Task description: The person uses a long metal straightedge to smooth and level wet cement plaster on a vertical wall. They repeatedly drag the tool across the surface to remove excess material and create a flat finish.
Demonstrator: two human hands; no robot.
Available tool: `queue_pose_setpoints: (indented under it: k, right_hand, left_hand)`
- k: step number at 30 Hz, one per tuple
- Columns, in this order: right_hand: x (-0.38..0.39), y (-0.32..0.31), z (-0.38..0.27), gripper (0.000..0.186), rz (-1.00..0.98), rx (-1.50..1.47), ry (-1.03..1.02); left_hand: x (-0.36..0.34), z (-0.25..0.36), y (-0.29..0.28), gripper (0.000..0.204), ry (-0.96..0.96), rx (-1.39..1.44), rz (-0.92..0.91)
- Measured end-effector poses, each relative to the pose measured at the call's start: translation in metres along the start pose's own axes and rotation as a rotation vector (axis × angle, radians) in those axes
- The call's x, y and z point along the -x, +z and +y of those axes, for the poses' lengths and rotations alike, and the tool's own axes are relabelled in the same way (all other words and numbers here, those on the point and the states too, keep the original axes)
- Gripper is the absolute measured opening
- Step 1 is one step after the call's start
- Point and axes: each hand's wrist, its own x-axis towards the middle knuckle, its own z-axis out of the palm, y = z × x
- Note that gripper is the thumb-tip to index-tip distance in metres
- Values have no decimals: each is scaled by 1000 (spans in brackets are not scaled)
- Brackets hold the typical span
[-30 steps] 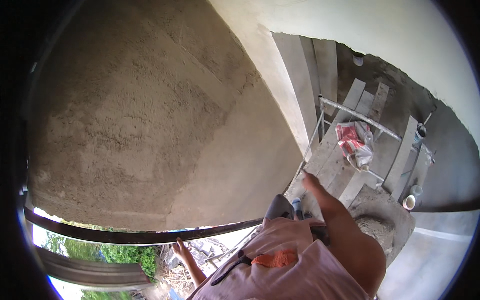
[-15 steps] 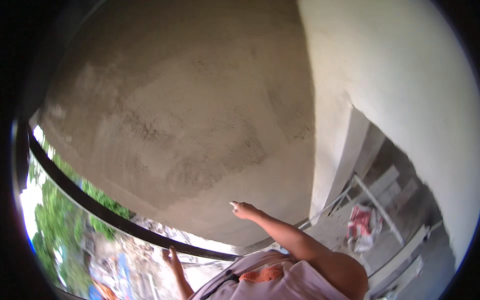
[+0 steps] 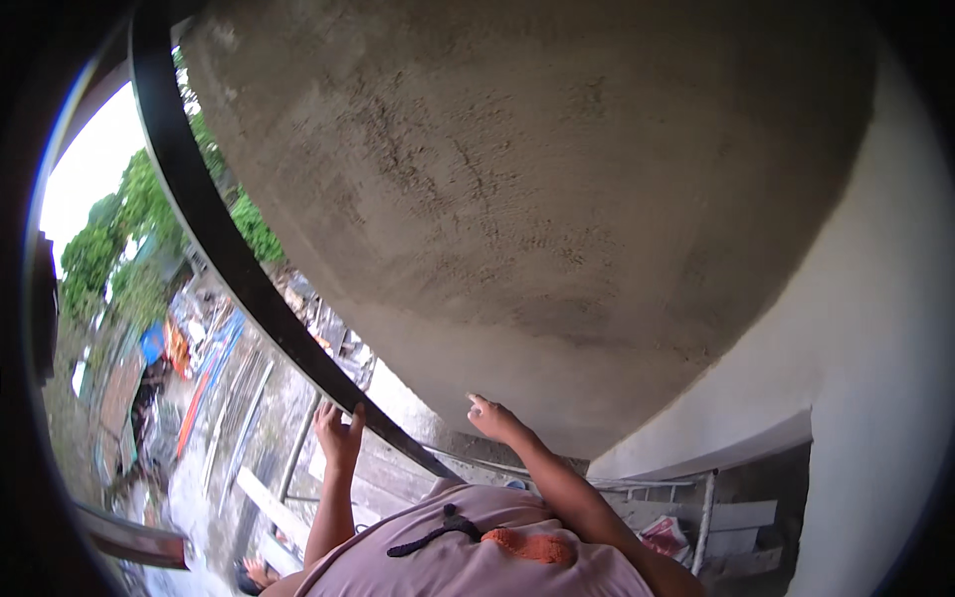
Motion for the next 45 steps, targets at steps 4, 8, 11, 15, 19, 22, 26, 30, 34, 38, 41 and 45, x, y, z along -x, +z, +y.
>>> queue_pose_setpoints:
  k: [4,8,11,15,19,22,26,30,34,38,41,45]
  right_hand:
    - [18,4,16,49,-114,-9,-90]
    - [33,4,54,54,-323,19,21]
    - [47,-7,83,54,-398,-5,82]
    - [65,-35,98,56,-467,36,105]
    - [80,-46,131,60,-479,27,153]
    - [95,-47,150,64,-485,-13,186]
    - [103,-18,219,58,-427,63,211]
    - [117,-35,192,68,-531,-777,771]
    - [101,-43,203,76,-258,-1309,1050]
    - [84,-45,206,79,-48,-1618,1015]
    - [60,-40,218,79,108,-1823,891]
    - [23,-31,286,67,144,-2074,799]
  left_hand:
    - [14,36,4,18,-127,-18,13]
    - [14,67,15,17,-180,44,130]
    - [-1,91,24,17,-173,-4,252]
    - [-39,122,25,19,-59,-28,391]
    - [-83,170,19,22,-23,64,400]
    - [-102,196,16,22,-16,111,415]
    - [-134,234,24,21,41,252,422]
    - [-139,243,19,21,52,217,420]
    - [-153,253,27,20,23,247,437]
    - [-164,253,38,20,57,331,458]
    - [-169,242,48,20,106,304,453]
    - [-171,232,52,21,131,311,405]
